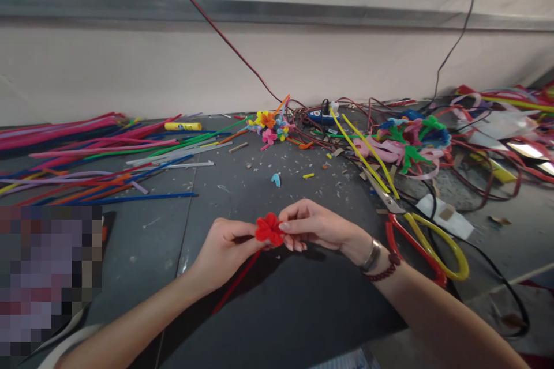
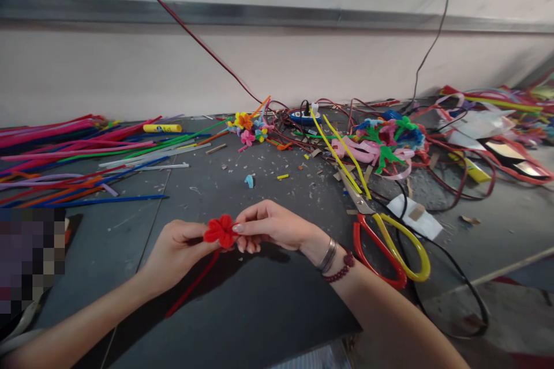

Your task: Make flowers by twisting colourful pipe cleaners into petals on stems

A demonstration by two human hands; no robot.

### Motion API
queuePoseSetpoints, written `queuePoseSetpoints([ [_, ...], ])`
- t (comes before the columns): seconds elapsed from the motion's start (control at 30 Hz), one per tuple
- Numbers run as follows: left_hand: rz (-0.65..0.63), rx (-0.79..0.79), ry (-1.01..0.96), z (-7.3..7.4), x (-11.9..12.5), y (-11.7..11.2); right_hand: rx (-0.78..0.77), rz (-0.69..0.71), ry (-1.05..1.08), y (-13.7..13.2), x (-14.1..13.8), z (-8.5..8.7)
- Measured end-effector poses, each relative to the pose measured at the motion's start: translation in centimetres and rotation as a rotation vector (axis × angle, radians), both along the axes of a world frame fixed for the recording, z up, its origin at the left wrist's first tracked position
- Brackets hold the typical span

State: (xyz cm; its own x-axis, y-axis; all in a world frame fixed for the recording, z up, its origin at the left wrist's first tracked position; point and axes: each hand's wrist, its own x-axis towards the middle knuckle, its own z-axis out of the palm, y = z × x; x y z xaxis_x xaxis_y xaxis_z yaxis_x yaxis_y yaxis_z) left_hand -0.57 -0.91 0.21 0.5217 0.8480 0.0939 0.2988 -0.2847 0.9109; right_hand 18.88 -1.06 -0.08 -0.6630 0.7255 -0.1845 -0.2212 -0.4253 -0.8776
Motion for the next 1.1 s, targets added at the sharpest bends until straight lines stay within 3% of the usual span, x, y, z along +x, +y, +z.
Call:
queuePoseSetpoints([
  [0.4,0.205,0.302,0.102,-0.2,-0.1,0.0,0.025,-0.059,-0.065,0.0,-0.6,-0.2],
  [0.77,0.175,0.415,0.164,-0.6,-0.2,0.0,-0.031,-0.136,-0.065,-0.2,-1.2,-0.3],
  [1.1,0.156,0.397,0.148,-0.5,-0.1,0.2,0.083,-0.241,-0.065,-0.4,-1.6,-0.4],
])
